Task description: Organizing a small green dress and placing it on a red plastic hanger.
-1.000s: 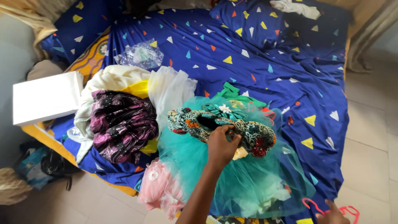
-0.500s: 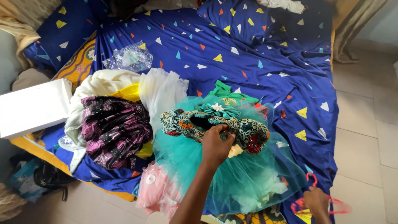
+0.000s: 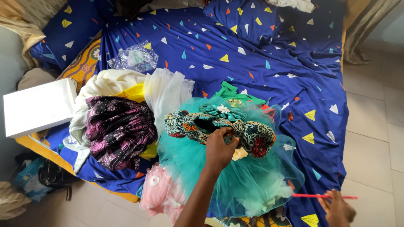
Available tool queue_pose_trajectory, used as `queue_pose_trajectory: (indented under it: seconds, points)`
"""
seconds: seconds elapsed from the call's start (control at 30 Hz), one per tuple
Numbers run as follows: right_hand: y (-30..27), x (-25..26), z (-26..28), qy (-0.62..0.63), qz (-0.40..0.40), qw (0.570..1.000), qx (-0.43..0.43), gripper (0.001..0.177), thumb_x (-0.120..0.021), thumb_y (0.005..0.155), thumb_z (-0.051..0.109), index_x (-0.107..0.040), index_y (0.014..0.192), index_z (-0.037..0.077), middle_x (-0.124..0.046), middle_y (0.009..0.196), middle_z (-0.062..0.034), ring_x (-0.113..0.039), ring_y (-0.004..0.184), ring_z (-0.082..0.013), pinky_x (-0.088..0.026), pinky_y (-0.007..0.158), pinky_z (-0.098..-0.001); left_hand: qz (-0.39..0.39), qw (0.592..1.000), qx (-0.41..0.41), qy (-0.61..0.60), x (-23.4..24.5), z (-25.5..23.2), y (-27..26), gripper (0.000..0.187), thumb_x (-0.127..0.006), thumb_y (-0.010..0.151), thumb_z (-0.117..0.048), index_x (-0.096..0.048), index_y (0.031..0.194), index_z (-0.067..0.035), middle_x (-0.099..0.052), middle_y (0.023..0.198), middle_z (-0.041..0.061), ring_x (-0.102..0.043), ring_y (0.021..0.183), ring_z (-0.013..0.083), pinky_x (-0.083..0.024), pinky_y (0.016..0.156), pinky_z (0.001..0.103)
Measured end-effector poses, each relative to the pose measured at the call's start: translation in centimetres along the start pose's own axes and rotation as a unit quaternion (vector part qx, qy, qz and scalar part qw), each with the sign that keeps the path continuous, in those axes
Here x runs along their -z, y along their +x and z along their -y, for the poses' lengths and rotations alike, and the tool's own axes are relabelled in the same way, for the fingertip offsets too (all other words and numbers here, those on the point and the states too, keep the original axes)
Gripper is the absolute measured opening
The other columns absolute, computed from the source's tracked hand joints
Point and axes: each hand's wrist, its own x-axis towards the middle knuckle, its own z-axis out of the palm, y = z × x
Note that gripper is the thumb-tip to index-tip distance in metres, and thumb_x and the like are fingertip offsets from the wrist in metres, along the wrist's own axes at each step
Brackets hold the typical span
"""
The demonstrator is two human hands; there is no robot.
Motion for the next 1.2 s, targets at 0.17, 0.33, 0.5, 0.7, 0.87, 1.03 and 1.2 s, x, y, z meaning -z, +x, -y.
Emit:
queue_pose_trajectory:
  seconds: [0.17,0.33,0.5,0.7,0.87,1.03,1.2]
  points:
    - [-4.9,-1.6,5.8,-0.161,-0.027,0.975,0.148,0.030,-0.073,0.102,0.018,-0.062,0.102,-0.010,-0.067,0.081,-0.0096,-0.068,0.067,-0.0149,-0.058,0.060,-0.0356,-0.031,0.999,0.012,-0.011,0.6,-1.1,-0.2,0.034,-0.081,0.078,-0.013,-0.074,0.110,-0.003,-0.073,0.106,0.014,-0.072,0.099,0.0280,-0.055,0.086,0.039]
    - [-20.0,-12.6,16.4,-0.223,-0.023,0.934,0.277,0.029,-0.077,0.098,0.019,-0.055,0.103,0.001,-0.062,0.068,-0.0068,-0.057,0.050,-0.0133,-0.046,0.044,-0.0320,-0.169,0.984,-0.031,-0.044,1.2,-0.6,-0.5,0.021,-0.076,0.080,-0.005,-0.072,0.101,-0.004,-0.071,0.096,0.010,-0.072,0.090,0.0245,-0.056,0.078,0.036]
    - [-26.6,-20.5,23.9,-0.383,0.053,0.849,0.359,0.028,-0.070,0.113,0.023,-0.071,0.110,-0.005,-0.061,0.065,-0.0154,-0.058,0.050,-0.0194,-0.046,0.049,-0.0334,-0.267,0.963,0.002,0.019,4.4,-0.8,-0.1,0.022,-0.075,0.078,-0.005,-0.069,0.100,-0.005,-0.064,0.095,0.010,-0.064,0.089,0.0275,-0.053,0.081,0.039]
    - [-33.4,-31.3,29.0,-0.259,0.232,0.842,0.413,0.032,-0.060,0.112,0.030,-0.070,0.118,0.000,-0.066,0.087,-0.0076,-0.066,0.070,-0.0130,-0.054,0.063,-0.0262,-0.324,0.944,-0.005,0.066,7.5,0.6,2.0,0.085,-0.087,0.066,-0.022,-0.046,0.138,-0.002,-0.042,0.135,0.028,-0.042,0.125,0.0458,-0.037,0.104,0.052]
    - [-39.7,-39.9,27.3,-0.118,0.400,0.821,0.390,0.025,-0.058,0.110,0.024,-0.067,0.116,0.001,-0.071,0.110,-0.0100,-0.070,0.079,-0.0186,-0.059,0.076,-0.0322,-0.226,0.968,-0.007,0.111,7.7,1.0,4.0,0.106,-0.096,0.052,-0.038,-0.051,0.144,-0.012,-0.033,0.155,0.028,-0.026,0.140,0.0560,-0.022,0.107,0.066]
    - [-45.7,-45.4,25.1,-0.013,0.546,0.784,0.294,0.024,-0.058,0.106,0.018,-0.050,0.127,0.011,-0.071,0.117,-0.0125,-0.072,0.095,-0.0203,-0.054,0.077,-0.0307,-0.170,0.966,0.051,0.188,7.6,1.1,4.9,0.035,-0.090,0.066,-0.043,-0.082,0.092,-0.022,-0.058,0.137,0.006,-0.040,0.138,0.0399,-0.011,0.115,0.076]
    - [-46.4,-48.1,23.6,0.001,0.583,0.756,0.299,0.023,-0.058,0.107,0.014,-0.059,0.127,0.004,-0.067,0.129,-0.0076,-0.069,0.107,-0.0198,-0.059,0.087,-0.0355,-0.189,0.964,0.031,0.182,7.7,1.8,5.8,0.033,-0.091,0.068,-0.045,-0.081,0.086,-0.019,-0.061,0.127,0.008,-0.045,0.130,0.0399,-0.020,0.109,0.072]
